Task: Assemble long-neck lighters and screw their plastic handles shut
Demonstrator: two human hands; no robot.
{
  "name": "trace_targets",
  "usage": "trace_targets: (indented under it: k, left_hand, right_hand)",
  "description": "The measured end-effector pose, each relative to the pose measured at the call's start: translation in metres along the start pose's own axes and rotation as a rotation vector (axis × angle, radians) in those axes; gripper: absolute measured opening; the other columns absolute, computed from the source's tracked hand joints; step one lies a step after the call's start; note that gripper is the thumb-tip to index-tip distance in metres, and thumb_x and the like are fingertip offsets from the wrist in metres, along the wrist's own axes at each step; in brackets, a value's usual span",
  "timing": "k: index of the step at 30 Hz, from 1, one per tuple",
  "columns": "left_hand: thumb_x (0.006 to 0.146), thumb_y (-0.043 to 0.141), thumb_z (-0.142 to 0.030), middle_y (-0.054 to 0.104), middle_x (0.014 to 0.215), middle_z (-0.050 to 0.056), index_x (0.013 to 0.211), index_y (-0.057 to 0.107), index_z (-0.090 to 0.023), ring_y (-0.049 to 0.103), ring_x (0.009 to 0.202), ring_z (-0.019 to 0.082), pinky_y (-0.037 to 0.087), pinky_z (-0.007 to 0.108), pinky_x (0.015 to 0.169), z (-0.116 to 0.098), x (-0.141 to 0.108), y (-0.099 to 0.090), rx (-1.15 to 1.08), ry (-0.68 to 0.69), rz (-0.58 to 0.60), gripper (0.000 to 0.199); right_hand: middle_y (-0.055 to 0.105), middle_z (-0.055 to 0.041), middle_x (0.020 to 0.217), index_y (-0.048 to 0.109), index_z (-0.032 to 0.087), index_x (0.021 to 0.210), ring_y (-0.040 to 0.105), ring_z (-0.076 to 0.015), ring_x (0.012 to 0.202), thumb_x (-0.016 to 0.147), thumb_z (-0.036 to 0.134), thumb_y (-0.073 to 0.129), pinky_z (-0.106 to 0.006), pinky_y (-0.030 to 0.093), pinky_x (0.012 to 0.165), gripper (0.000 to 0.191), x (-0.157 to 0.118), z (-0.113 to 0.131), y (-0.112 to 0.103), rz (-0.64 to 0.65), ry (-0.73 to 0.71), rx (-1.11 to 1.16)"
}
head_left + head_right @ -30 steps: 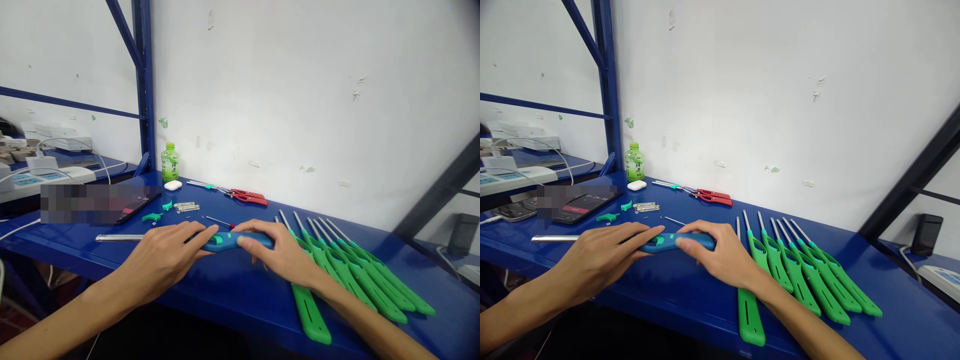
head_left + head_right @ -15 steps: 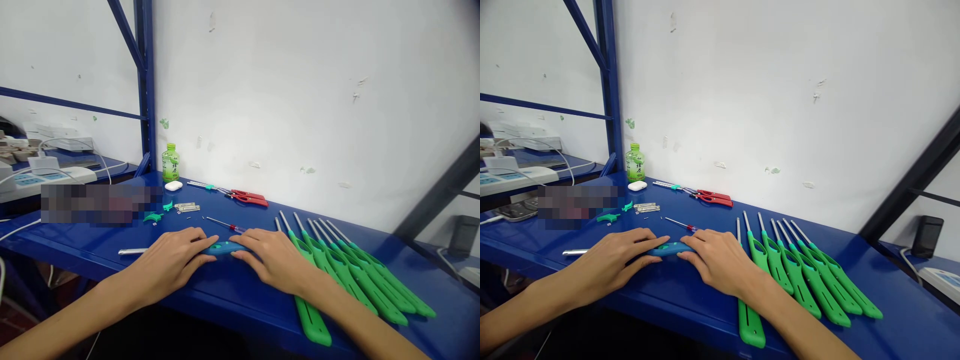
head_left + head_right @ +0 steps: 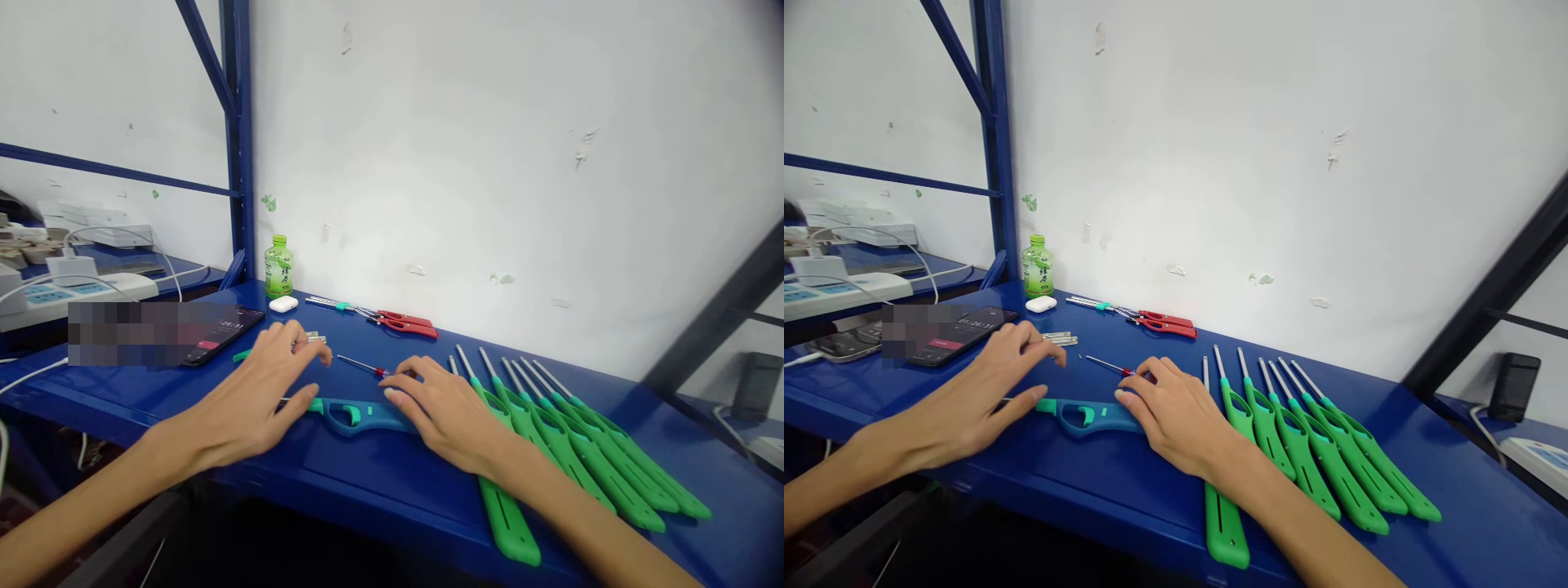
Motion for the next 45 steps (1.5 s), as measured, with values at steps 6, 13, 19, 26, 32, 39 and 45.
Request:
trace_targets:
  k: [6,13,19,26,32,39,45]
  left_hand:
    - [0.103,0.042,-0.045,0.054,0.098,0.007,0.109,0.066,-0.024,0.049,0.091,0.029,0.044,0.047,0.084,0.041,0.008,-0.015,0.099,-0.062,-0.012,0.033]
    - [0.100,0.048,-0.042,0.072,0.099,0.009,0.101,0.076,-0.024,0.064,0.094,0.028,0.049,0.038,0.082,0.080,0.019,0.011,0.085,-0.133,0.120,0.034]
    - [0.097,0.055,-0.043,0.076,0.095,0.007,0.099,0.073,-0.024,0.069,0.087,0.027,0.047,0.033,0.072,0.092,0.036,0.026,0.081,-0.150,0.186,0.027]
    - [0.094,0.053,-0.031,0.074,0.086,0.007,0.085,0.067,-0.023,0.069,0.080,0.026,0.045,0.032,0.069,0.085,0.045,0.035,0.098,-0.145,0.285,0.018]
    - [0.095,0.046,-0.027,0.070,0.085,0.009,0.082,0.059,-0.022,0.066,0.078,0.026,0.043,0.033,0.068,0.076,0.043,0.034,0.096,-0.143,0.289,0.019]
    - [0.100,0.042,-0.032,0.067,0.076,0.005,0.084,0.055,-0.023,0.060,0.065,0.022,0.038,0.032,0.061,0.085,0.038,0.022,0.065,-0.147,0.213,0.022]
    - [0.102,0.044,-0.041,0.078,0.103,0.009,0.111,0.071,-0.022,0.071,0.091,0.027,0.048,0.034,0.079,0.065,0.037,0.012,0.010,-0.118,0.097,0.034]
  right_hand:
    - [0.051,-0.0115,0.159,0.053,0.025,0.154,0.042,-0.0323,0.149,0.112,0.050,0.029,-0.059,0.035,0.121,0.053,-0.001,-0.015,0.013,0.071,0.061,0.036]
    - [0.066,-0.0103,0.144,0.068,0.020,0.137,0.054,-0.0295,0.139,0.114,0.044,0.029,-0.052,0.039,0.117,0.051,0.002,-0.018,0.015,0.084,0.010,0.050]
    - [0.072,-0.0097,0.122,0.074,0.021,0.118,0.064,-0.0264,0.114,0.111,0.047,0.040,-0.048,0.044,0.104,0.044,0.003,-0.014,0.000,-0.015,0.017,0.059]
    - [0.071,-0.0092,0.114,0.071,0.019,0.125,0.064,-0.0267,0.109,0.100,0.052,0.065,-0.044,0.046,0.099,0.041,0.000,0.002,0.004,0.085,-0.114,0.035]
    - [0.074,-0.0097,0.104,0.072,0.016,0.122,0.066,-0.0252,0.099,0.111,0.034,0.044,-0.042,0.045,0.094,0.035,0.001,0.009,0.006,0.116,-0.198,-0.040]
    - [0.072,-0.0095,0.110,0.071,0.017,0.119,0.065,-0.0234,0.102,0.113,0.029,0.036,-0.038,0.048,0.092,0.038,0.005,-0.005,0.014,0.056,-0.105,0.110]
    - [0.067,-0.0096,0.121,0.074,0.021,0.119,0.061,-0.0241,0.109,0.111,0.034,0.045,-0.041,0.046,0.101,0.033,0.009,-0.017,0.014,-0.077,-0.007,0.103]
Point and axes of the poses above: each hand's wrist, its own x-axis towards the middle knuckle, its own y-axis out of the palm, z = x × y, the point moved 6 cm from there along x, towards the middle knuckle
